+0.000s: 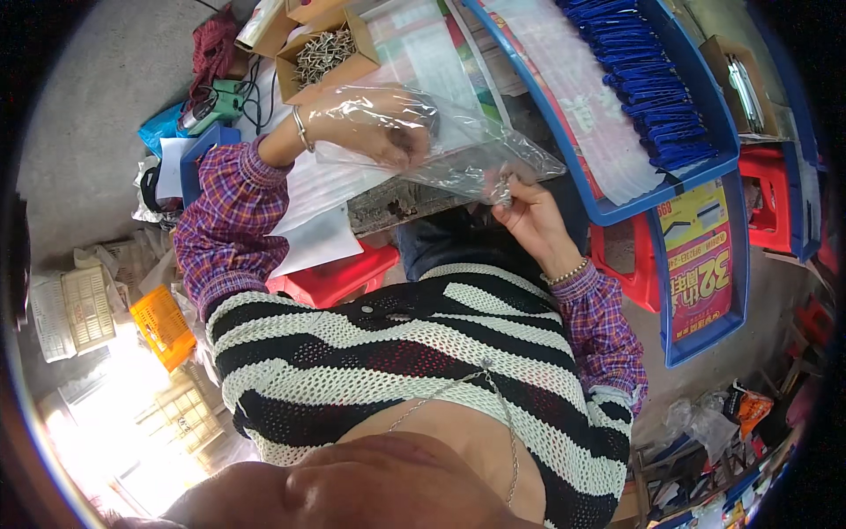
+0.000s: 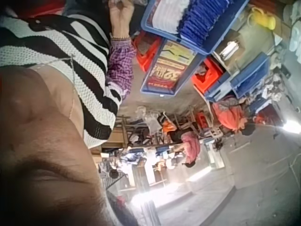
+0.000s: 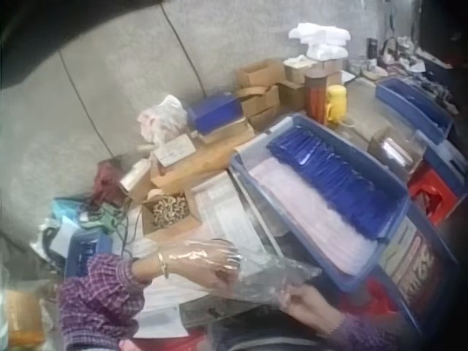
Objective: Packaging circular components into plastic bags and organizing them in a tray at a manual workstation.
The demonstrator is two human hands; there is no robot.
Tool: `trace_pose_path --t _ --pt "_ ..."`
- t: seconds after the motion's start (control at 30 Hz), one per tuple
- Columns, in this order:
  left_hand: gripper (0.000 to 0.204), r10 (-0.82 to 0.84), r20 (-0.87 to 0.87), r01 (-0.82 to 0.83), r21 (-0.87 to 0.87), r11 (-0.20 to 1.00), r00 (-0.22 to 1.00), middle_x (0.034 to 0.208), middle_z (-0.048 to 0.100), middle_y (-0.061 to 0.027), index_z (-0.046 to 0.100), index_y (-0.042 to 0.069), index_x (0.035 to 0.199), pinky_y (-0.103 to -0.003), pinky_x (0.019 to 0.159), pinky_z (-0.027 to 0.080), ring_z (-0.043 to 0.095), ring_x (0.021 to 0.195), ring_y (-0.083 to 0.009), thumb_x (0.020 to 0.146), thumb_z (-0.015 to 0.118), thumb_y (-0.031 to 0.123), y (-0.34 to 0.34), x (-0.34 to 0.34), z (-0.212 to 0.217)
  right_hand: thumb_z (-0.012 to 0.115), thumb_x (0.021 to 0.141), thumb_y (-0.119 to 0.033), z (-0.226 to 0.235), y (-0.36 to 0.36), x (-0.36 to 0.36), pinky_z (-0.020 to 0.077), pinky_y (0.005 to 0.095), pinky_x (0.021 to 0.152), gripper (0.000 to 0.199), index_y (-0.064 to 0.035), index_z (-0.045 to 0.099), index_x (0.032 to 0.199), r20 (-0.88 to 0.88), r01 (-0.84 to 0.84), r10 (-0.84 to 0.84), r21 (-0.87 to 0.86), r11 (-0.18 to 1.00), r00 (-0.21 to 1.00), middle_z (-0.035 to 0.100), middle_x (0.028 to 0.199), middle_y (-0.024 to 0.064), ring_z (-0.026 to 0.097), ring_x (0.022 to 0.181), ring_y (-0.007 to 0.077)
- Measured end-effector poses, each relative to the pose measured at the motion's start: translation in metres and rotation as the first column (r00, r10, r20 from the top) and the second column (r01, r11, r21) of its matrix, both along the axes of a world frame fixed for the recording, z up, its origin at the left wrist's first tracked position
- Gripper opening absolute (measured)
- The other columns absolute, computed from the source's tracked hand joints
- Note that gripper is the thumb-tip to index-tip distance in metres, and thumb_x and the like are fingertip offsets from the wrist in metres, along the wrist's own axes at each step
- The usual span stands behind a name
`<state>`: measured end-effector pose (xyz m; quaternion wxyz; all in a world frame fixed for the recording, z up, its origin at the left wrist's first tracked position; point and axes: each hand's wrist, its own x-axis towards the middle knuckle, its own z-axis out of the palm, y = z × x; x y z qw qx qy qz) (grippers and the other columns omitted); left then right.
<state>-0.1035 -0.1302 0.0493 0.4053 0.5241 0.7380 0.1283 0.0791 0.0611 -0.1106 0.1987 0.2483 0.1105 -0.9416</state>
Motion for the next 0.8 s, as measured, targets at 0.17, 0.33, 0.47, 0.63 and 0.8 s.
trace_pose_path --t 0.17,0.33,0.47,0.63,0.8 --pt "0.018 -0.089 0.047 0.086 0.062 0.994 0.995 0.065 0.064 -0.0090 0.069 0.004 0.081 -0.034 0.057 0.045 0.058 0.059 -0.0205 0.067 0.063 0.014 0.002 -0.011 -0.012 0.049 0.089 -0.005 -0.012 -0.002 0.002 0.0526 0.0279 0.066 0.025 -0.0042 0.050 0.115 -0.034 0.075 -0.075 -0.008 0.997 0.997 0.058 0.113 0.0106 0.060 0.095 0.0208" --pt "0.014 -0.006 0.156 0.027 -0.132 0.991 0.988 0.059 0.060 -0.0076 0.066 0.004 0.074 -0.035 0.055 0.043 0.054 0.055 -0.0213 0.066 0.063 0.014 -0.002 -0.016 -0.023 0.048 0.088 -0.003 -0.007 0.000 -0.001 0.0521 0.0273 0.064 0.025 -0.0030 0.050 0.113 0.017 0.110 -0.110 0.036 0.993 0.994 0.059 0.111 0.0108 0.061 0.090 0.0207" --pt "0.009 -0.160 0.001 0.160 0.080 0.984 0.987 0.057 0.056 -0.0084 0.063 0.005 0.068 -0.036 0.056 0.042 0.051 0.055 -0.0227 0.067 0.061 0.013 -0.005 -0.010 -0.026 0.046 0.088 -0.001 -0.009 0.004 0.001 0.0522 0.0279 0.064 0.025 -0.0013 0.050 0.113 0.027 0.159 -0.165 0.136 0.978 0.986 0.059 0.110 0.0121 0.061 0.090 0.0214" --pt "0.006 -0.134 0.094 0.138 -0.045 0.989 0.987 0.069 0.061 -0.0092 0.068 0.007 0.068 -0.035 0.068 0.045 0.058 0.073 -0.0244 0.067 0.065 0.011 -0.001 -0.002 -0.016 0.047 0.090 -0.005 -0.002 0.003 0.003 0.0497 0.0256 0.064 0.020 -0.0017 0.052 0.109 0.036 0.149 -0.161 0.229 0.962 0.986 0.057 0.110 0.0078 0.060 0.097 0.0203" --pt "0.006 -0.238 0.038 0.239 -0.018 0.971 0.971 0.072 0.061 -0.0072 0.065 0.007 0.076 -0.035 0.064 0.045 0.057 0.067 -0.0226 0.074 0.065 0.013 0.002 -0.001 -0.008 0.044 0.090 -0.002 -0.001 0.001 0.007 0.0521 0.0280 0.070 0.026 -0.0013 0.050 0.115 0.099 0.201 -0.217 0.151 0.968 0.971 0.058 0.112 0.0064 0.057 0.108 0.0219"
